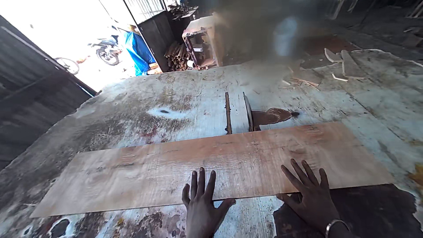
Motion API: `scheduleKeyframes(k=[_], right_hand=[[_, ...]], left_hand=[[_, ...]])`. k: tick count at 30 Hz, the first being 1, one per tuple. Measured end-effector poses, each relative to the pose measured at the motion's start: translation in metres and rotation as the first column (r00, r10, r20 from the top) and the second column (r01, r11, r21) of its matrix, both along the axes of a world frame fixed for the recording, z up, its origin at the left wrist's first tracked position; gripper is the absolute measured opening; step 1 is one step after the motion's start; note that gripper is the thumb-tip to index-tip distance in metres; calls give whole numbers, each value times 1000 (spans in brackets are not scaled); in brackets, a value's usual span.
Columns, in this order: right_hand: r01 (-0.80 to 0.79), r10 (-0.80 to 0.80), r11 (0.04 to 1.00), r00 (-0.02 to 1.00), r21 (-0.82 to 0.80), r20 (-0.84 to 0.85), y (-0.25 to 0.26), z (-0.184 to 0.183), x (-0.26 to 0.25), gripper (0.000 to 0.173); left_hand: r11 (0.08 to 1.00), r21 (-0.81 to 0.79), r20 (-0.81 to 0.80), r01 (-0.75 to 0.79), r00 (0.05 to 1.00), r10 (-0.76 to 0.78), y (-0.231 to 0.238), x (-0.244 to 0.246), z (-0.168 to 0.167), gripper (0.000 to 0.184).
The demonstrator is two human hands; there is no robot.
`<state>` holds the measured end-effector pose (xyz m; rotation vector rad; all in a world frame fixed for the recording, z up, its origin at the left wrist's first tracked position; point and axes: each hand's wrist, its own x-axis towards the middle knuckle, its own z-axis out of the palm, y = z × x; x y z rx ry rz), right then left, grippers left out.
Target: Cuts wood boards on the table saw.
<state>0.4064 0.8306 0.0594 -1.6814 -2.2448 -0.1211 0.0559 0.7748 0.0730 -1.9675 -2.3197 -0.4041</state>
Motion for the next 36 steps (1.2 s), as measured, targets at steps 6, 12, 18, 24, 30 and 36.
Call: scheduleKeyframes(k=[6,12,18,24,30,36], right_hand=[[2,-2,1000,1000,-11,-7,8,3,-3,91],[-38,40,997,999,-71,23,9,8,-6,80],[-22,27,996,998,-92,59,22,5,-7,79],[-25,31,995,998,-97,52,39,7,-9,79],[-16,24,991,998,-129,58,52,9,-8,79],[-17,23,990,999,-139,47,64,10,-10,79]], left_hand=[[1000,-10,-1,-23,1000,23,9,2,0,111],[996,-78,3,-32,999,32,16,7,3,112],[991,-128,11,-32,999,33,28,8,9,111],[989,-143,8,-30,999,31,45,5,9,111],[984,-174,23,-31,999,36,55,7,10,111],[980,-197,30,-32,999,38,67,5,10,111]])
